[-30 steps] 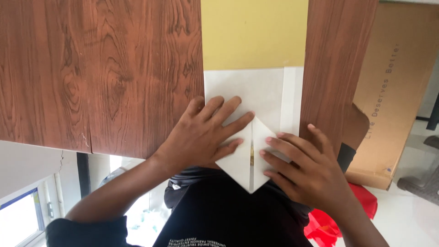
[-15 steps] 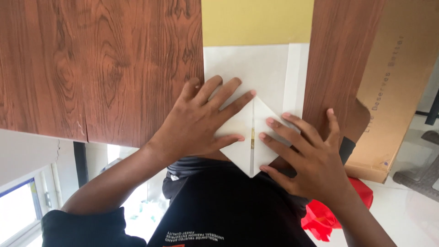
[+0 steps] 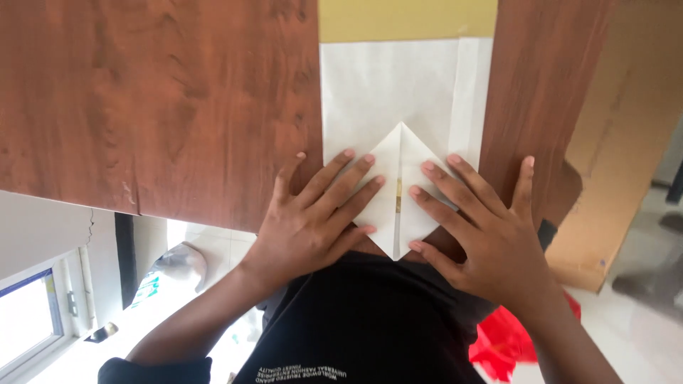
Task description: The person places a white sheet of paper onto a yellow cardboard template on a wooden table. They smooth the paper down, then use a wooden stick to apply a white adhesive from a plastic container onto the paper. Finally, they fold the paper over the edges of the template to adhere it.
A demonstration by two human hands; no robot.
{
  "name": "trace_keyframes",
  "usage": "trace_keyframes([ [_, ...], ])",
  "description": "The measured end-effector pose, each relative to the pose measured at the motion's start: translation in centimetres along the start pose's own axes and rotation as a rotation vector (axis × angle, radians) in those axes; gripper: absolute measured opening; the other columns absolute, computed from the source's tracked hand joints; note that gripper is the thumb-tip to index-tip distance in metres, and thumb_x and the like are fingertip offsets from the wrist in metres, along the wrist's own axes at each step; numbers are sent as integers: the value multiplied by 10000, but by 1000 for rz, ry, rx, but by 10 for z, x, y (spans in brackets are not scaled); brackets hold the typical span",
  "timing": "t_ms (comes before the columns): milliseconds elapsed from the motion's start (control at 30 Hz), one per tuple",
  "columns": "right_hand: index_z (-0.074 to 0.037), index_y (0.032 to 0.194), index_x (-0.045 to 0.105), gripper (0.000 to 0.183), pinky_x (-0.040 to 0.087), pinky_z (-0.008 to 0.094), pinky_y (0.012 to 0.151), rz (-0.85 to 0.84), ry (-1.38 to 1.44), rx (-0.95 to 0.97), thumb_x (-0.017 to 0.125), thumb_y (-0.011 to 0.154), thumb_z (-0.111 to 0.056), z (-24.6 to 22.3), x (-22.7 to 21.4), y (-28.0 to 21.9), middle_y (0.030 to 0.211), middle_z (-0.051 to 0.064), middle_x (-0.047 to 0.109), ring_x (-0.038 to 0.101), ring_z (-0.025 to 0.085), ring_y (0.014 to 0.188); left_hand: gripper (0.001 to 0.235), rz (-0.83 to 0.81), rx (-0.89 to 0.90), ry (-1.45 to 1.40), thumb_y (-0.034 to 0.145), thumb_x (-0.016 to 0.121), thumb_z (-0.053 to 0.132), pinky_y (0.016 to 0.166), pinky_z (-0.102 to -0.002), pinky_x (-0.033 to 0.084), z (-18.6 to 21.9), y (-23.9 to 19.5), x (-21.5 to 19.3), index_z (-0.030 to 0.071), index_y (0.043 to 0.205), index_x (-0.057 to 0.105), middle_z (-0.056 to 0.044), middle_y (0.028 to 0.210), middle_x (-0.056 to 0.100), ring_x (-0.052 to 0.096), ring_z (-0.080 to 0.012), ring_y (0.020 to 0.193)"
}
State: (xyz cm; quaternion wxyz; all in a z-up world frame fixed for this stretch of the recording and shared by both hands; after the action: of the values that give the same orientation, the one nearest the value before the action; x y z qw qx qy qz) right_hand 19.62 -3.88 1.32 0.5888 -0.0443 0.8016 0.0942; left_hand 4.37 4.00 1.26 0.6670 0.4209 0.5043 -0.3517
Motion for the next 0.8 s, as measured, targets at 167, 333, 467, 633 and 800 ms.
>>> trace_keyframes([
  [167, -172, 1376, 641, 560, 147, 783, 1178, 40, -13, 14, 659, 937, -519, 5, 2, 7, 1537, 81, 566, 501, 293, 1459, 733, -53, -103, -89, 1010, 497, 695, 1214, -602, 211, -3, 5, 7, 164, 1515, 528, -76, 1601, 470, 422, -271, 1504],
  [333, -197, 1404, 605, 613, 136, 785, 1178, 15, 4, 31, 646, 911, -559, 9, 3, 9, 1556, 59, 535, 466, 272, 1477, 774, -74, -152, -138, 992, 486, 692, 1230, -647, 140, 3, 9, 11, 119, 1512, 493, -135, 1614, 440, 374, -331, 1524],
  [467, -179, 1407, 581, 660, 119, 795, 1174, -15, 38, 47, 655, 887, -580, 9, 3, 9, 1570, 74, 518, 453, 277, 1484, 774, -92, -190, -155, 994, 498, 679, 1244, -644, 142, 5, 8, 11, 119, 1528, 474, -131, 1627, 416, 367, -332, 1532],
  [633, -177, 1357, 592, 695, 137, 807, 1163, -19, 45, 81, 685, 834, -627, 6, 0, 14, 1559, 53, 521, 448, 269, 1484, 792, -123, -206, -173, 982, 490, 687, 1254, -633, 124, 4, 9, 9, 122, 1536, 465, -117, 1644, 384, 326, -326, 1549],
  [800, -194, 1322, 613, 735, 129, 783, 1176, 16, 27, 106, 688, 803, -709, 5, -4, 16, 1529, 30, 549, 490, 252, 1451, 848, -102, -161, -112, 974, 494, 735, 1242, -639, 109, 4, 11, 8, 90, 1524, 484, -142, 1640, 388, 320, -342, 1543],
])
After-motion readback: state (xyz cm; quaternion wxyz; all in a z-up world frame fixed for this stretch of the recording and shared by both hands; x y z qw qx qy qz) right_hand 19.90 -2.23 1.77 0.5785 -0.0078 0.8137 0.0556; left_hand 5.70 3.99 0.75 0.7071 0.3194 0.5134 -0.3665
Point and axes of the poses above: each hand's wrist, its own y-axis towards the middle knuckle, its own x-axis out of the palm, z = x × y, the point moved 8 cm from there along y, towards the middle knuckle
